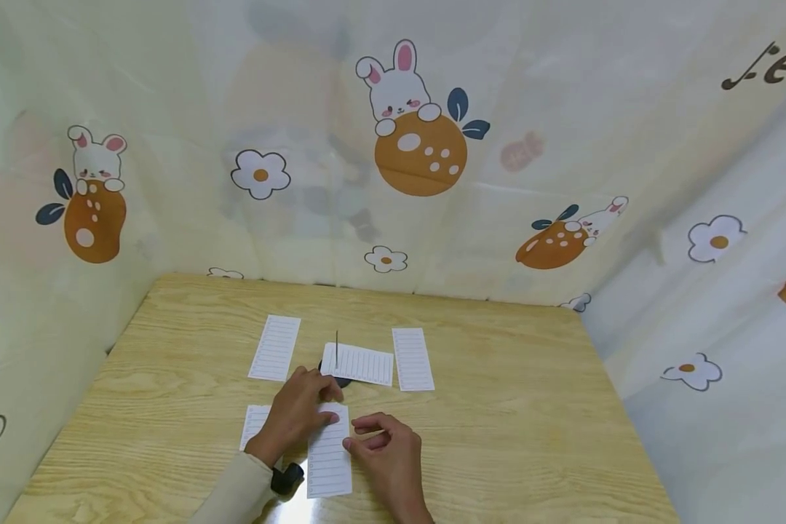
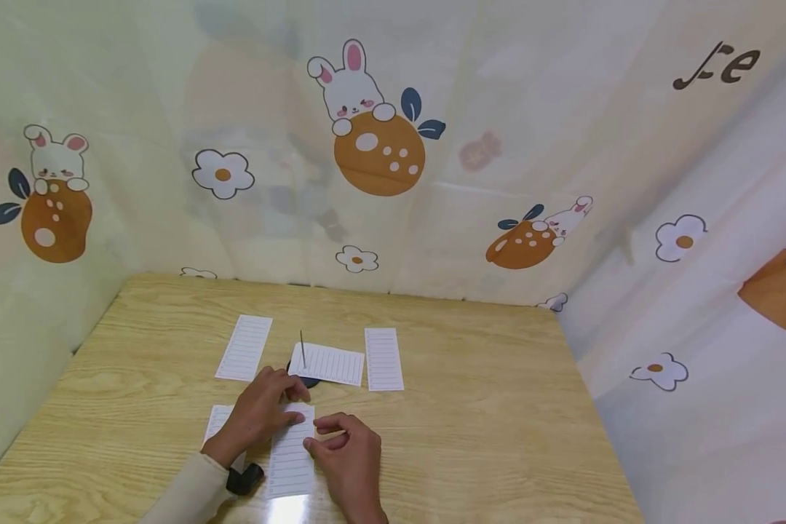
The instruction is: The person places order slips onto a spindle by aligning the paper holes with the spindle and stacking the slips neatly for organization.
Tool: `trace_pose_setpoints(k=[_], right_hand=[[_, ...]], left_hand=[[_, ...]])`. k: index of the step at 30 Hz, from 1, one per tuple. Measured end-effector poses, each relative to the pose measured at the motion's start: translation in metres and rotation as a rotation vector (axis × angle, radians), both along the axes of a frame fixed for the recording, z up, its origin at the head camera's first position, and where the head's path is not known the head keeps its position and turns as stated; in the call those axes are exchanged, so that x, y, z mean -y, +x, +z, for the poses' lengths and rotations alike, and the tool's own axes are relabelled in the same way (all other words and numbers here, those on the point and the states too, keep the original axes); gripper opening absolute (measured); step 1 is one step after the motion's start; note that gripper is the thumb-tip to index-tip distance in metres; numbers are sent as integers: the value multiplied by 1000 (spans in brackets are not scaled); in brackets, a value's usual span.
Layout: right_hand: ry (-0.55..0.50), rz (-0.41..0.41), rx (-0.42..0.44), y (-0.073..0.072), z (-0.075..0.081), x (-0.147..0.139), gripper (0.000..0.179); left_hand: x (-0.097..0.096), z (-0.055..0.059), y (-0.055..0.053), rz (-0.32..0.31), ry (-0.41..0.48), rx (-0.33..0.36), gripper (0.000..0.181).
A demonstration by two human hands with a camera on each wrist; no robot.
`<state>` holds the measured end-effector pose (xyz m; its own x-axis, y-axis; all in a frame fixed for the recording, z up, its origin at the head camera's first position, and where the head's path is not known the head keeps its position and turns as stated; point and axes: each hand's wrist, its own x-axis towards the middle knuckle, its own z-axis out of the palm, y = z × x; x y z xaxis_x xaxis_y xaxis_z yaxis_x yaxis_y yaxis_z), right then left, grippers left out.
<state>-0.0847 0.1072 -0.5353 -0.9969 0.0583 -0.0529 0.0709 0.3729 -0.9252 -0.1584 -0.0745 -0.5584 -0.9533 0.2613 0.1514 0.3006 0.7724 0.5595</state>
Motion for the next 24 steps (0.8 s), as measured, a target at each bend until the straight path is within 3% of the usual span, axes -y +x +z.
trace_pose_setpoints(k=[9,14,24], right_hand=[[-10,62,87,9,-10,6,30],[-21,76,122,11,-13,7,30],[-25,72,107,14,-16,6,30]], left_hand=[[-1,2,2,-9,26,9,29],[-2,3,4,-33,85,27,30],[-1,4,7,-102,221,61,32]])
